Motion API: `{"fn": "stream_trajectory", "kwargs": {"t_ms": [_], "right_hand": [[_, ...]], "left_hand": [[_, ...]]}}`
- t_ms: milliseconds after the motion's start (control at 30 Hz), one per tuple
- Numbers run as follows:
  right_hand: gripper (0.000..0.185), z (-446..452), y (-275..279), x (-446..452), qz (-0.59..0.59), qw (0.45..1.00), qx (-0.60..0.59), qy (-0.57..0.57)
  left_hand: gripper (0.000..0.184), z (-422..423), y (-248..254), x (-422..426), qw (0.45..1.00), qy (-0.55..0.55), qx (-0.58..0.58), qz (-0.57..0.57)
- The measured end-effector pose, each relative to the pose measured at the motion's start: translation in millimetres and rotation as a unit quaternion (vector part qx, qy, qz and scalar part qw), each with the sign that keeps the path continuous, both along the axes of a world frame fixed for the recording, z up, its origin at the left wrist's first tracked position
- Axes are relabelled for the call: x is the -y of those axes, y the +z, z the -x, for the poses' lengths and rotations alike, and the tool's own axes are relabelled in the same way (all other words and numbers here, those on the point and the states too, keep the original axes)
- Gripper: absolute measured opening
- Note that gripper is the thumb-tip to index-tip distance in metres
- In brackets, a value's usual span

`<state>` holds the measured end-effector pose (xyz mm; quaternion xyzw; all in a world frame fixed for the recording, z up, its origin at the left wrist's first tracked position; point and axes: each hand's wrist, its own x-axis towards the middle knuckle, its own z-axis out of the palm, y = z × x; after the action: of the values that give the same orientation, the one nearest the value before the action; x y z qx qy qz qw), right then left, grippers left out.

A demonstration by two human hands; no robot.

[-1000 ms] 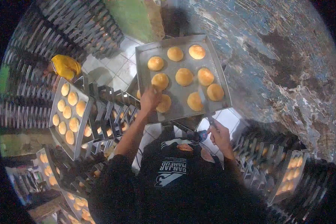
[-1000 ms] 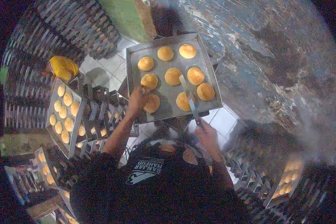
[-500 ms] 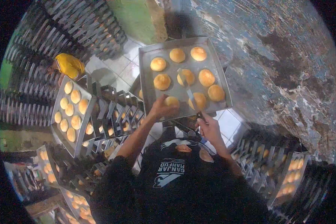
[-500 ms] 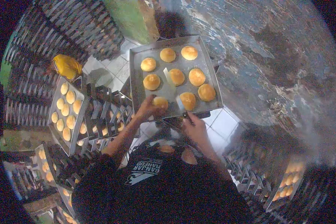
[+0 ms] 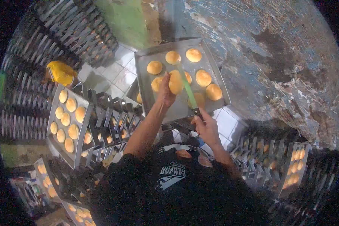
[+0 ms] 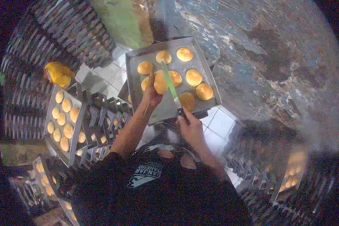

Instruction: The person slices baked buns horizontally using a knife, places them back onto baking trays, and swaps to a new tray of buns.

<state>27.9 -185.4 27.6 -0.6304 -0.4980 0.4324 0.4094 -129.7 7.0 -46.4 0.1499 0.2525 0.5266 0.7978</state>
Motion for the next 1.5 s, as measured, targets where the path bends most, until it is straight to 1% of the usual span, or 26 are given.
{"fn": "stream_trajectory", "kwargs": {"t_ms": [167, 233, 300, 367, 433, 500, 533, 600, 700, 767, 800, 833, 867, 900, 933, 1000, 1067, 1100, 1167, 1200, 1233, 1267, 1333, 1400, 1467, 1500], "right_hand": [[0.046, 7.8, -3.3, 21.6, 0.006, 0.999, -0.001, -0.044], [0.050, 10.4, 1.7, 29.7, 0.011, 0.999, 0.027, -0.045], [0.050, 14.3, 2.8, 35.0, 0.015, 0.997, 0.035, -0.060], [0.049, 17.1, 5.2, 40.4, 0.019, 0.996, 0.041, -0.075], [0.048, 18.2, 8.7, 43.8, 0.076, 0.993, 0.002, -0.086], [0.048, 22.6, 1.8, 44.3, 0.053, 0.993, 0.003, -0.105], [0.048, 25.4, 0.4, 44.5, 0.030, 0.992, 0.004, -0.121], [0.049, 25.0, 10.9, 36.8, 0.048, 0.991, 0.002, -0.128], [0.047, 26.9, 20.0, 27.7, 0.052, 0.988, -0.021, -0.143], [0.046, 28.5, 23.1, 37.0, 0.082, 0.984, -0.097, -0.129], [0.046, 30.2, 22.7, 41.8, 0.081, 0.984, -0.095, -0.126], [0.045, 32.1, 22.0, 46.9, 0.077, 0.988, -0.054, -0.119], [0.045, 33.9, 21.3, 49.2, 0.074, 0.991, -0.014, -0.113], [0.045, 34.9, 21.6, 45.9, 0.075, 0.991, -0.015, -0.115], [0.045, 35.3, 22.8, 39.4, 0.056, 0.990, -0.041, -0.121], [0.046, 35.3, 30.3, 24.3, 0.038, 0.988, -0.066, -0.131], [0.045, 35.9, 45.3, 9.4, 0.093, 0.985, -0.060, -0.134], [0.045, 35.8, 39.3, 12.0, 0.091, 0.985, -0.060, -0.133], [0.045, 34.2, 20.9, 26.8, 0.023, 0.993, -0.054, -0.101], [0.045, 35.1, 23.3, 35.9, 0.023, 0.994, -0.052, -0.096], [0.044, 36.2, 28.4, 45.5, 0.049, 0.995, -0.008, -0.082], [0.044, 37.2, 30.8, 49.6, 0.076, 0.994, 0.035, -0.070], [0.044, 38.6, 30.9, 40.4, 0.068, 0.995, 0.020, -0.073], [0.044, 37.6, 30.6, 26.7, 0.060, 0.995, 0.004, -0.083], [0.046, 34.2, 25.9, 8.8, 0.046, 0.996, 0.025, -0.078], [0.046, 33.5, 20.2, 10.2, 0.044, 0.996, 0.026, -0.076]], "left_hand": [[0.046, -13.6, 18.0, 4.9, 0.999, -0.036, 0.027, -0.009], [0.046, -15.7, 10.4, 3.0, 0.998, -0.041, 0.035, -0.021], [0.042, -17.2, 0.5, 0.3, 0.999, -0.016, 0.031, 0.026], [0.040, -18.5, -8.1, -0.4, 0.999, -0.030, 0.026, 0.024], [0.038, -18.7, -7.6, 1.5, 0.999, -0.043, 0.021, 0.021], [0.035, -17.7, -9.0, 6.7, 0.995, -0.086, 0.040, -0.035], [0.035, -18.6, -11.2, 10.0, 0.994, -0.091, 0.039, -0.035], [0.031, -22.3, -17.2, 17.3, 0.990, -0.134, 0.044, -0.027], [0.029, -23.5, -15.3, 15.4, 0.992, -0.113, 0.028, -0.044], [0.030, -13.3, -3.7, 11.5, 0.991, -0.124, 0.043, -0.031], [0.031, -9.0, 1.7, 10.9, 0.989, -0.133, 0.059, -0.017], [0.031, -7.5, 2.5, 10.8, 0.990, -0.129, 0.060, -0.018], [0.033, -6.8, 3.9, 12.8, 0.990, -0.125, -0.004, -0.067], [0.036, -7.0, 4.5, 16.3, 0.983, -0.124, -0.069, -0.115], [0.036, -8.9, 4.3, 22.5, 0.983, -0.128, -0.069, -0.113], [0.034, -13.6, 4.6, 32.8, 0.969, -0.146, -0.070, -0.187], [0.032, -14.8, 5.9, 31.0, 0.974, -0.137, -0.068, -0.167], [0.030, -14.5, 7.3, 27.7, 0.979, -0.124, -0.067, -0.148], [0.030, -2.1, 12.0, 14.3, 0.981, -0.120, -0.062, -0.137], [0.029, 4.8, 14.6, 9.4, 0.983, -0.118, -0.057, -0.126], [0.029, 10.0, 17.4, 8.3, 0.984, -0.112, -0.055, -0.126], [0.029, 15.5, 19.6, 9.4, 0.977, -0.119, -0.081, -0.155], [0.027, 13.8, 17.1, 16.1, 0.965, -0.123, -0.138, -0.185], [0.027, 0.6, 15.7, 30.5, 0.970, -0.121, -0.132, -0.161], [0.026, -4.1, 18.1, 33.1, 0.976, -0.111, -0.126, -0.142], [0.026, -3.5, 20.1, 30.5, 0.982, -0.106, -0.090, -0.130]]}}
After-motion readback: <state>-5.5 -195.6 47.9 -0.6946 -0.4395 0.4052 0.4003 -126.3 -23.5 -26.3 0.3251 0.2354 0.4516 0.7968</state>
